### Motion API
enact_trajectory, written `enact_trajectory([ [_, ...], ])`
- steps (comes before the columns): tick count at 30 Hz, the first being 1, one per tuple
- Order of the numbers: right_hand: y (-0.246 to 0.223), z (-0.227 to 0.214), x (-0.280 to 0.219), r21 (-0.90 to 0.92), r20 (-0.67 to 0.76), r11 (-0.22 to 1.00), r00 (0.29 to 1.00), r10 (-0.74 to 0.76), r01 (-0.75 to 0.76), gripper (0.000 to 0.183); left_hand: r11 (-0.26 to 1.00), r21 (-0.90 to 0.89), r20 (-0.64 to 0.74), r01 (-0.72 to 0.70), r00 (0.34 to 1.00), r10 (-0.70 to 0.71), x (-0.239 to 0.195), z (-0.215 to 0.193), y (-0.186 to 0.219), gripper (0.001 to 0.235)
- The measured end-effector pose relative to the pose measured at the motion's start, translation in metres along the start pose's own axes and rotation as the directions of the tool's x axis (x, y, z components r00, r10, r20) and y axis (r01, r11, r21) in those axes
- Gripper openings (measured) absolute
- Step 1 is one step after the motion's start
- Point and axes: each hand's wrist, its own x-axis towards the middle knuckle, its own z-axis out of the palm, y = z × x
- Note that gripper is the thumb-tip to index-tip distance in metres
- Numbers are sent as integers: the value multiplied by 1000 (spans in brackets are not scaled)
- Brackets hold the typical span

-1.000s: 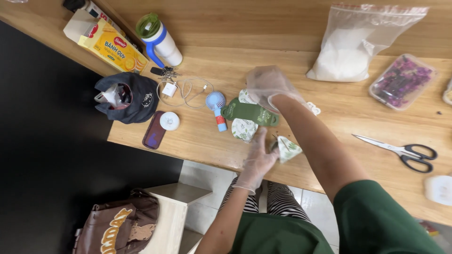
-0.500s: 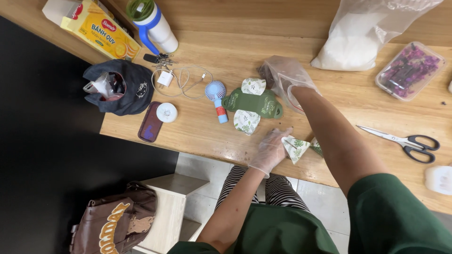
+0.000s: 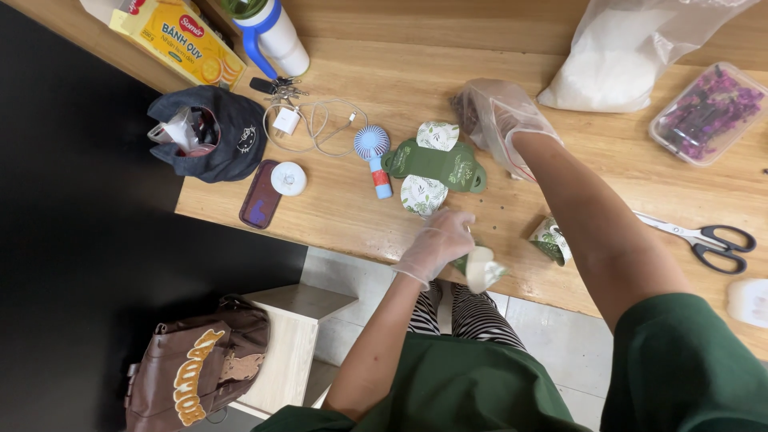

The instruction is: Assembling small patterned paper boxes for packaging products.

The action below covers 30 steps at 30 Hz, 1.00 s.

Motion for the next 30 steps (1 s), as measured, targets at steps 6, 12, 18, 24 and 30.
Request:
enact_trajectory([
  [6, 8, -2, -11, 82, -86, 995, 995, -46, 53, 24, 993, -16, -73, -118, 990, 117, -16, 9, -24, 13],
  [12, 82, 64, 56, -296, -198, 894, 894, -403, 338, 62, 953, 256, -138, -159, 970, 199, -30, -13, -7, 7],
  [18, 108, -32, 15, -334, -113, 924, 966, -233, 184, 38, 912, 367, -310, -185, 900, 307, -44, -80, 35, 8],
  [24, -26, -160, -128, 86, -259, 947, 925, -277, 308, 15, 866, 463, -486, -190, 762, 427, -65, -125, 91, 11],
  [30, -89, -87, -168, 303, 86, 940, 978, -188, 154, 11, 891, 313, -589, -329, 669, 454, -118, -137, 142, 7],
])
